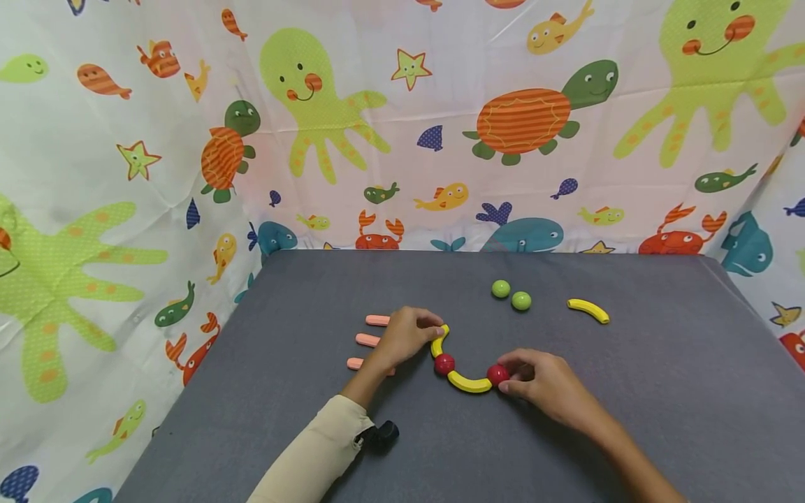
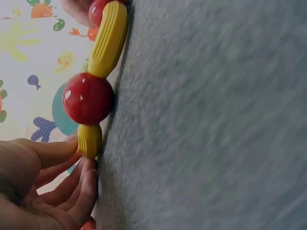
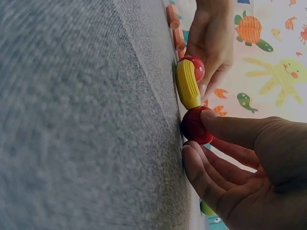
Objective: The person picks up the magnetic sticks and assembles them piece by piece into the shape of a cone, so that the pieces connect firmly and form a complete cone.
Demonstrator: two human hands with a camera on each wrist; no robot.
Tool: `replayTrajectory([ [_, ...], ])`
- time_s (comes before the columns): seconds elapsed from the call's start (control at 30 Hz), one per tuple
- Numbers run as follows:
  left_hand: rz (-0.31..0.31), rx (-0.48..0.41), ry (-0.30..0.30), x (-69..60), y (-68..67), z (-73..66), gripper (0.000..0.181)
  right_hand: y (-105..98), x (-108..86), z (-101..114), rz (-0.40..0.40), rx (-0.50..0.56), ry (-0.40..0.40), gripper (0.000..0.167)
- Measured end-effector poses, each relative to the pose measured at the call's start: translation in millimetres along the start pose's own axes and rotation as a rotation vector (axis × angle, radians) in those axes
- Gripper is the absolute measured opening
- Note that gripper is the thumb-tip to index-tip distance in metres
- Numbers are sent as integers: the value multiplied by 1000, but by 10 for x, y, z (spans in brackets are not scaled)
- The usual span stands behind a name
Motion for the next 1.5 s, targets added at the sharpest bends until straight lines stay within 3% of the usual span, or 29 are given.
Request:
replayTrajectory([
  [0.2, -76, -41, 96, -130, 26, -151, 24, -27, 14, -13, 32, 39, -1, 39],
  [0.4, -39, -135, 182, -297, 130, -385, 28, -151, 8, -26, 12, 43, 13, 43],
  [0.7, 72, -136, 171, -412, 410, -539, 34, -499, 4, 69, -122, -63, -1, 49],
  [0.9, 137, -168, 114, -409, 597, -556, 38, -700, 22, 105, -209, -49, -18, 54],
  [1.1, 175, -179, 105, -388, 702, -641, 38, -880, 24, 74, -304, -35, -35, 55],
  [1.5, 176, 78, 176, -317, 861, -702, 38, -1155, -73, -240, -431, 57, 16, 60],
])
Point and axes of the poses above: each hand's wrist, its own x-axis towards the middle knuckle, its own y-axis out of the palm, z = x × y, the point moved 9 cm from there along x, towards the middle knuckle, and after that the axes turned 10 degrees about z, right-handed, at the moved point
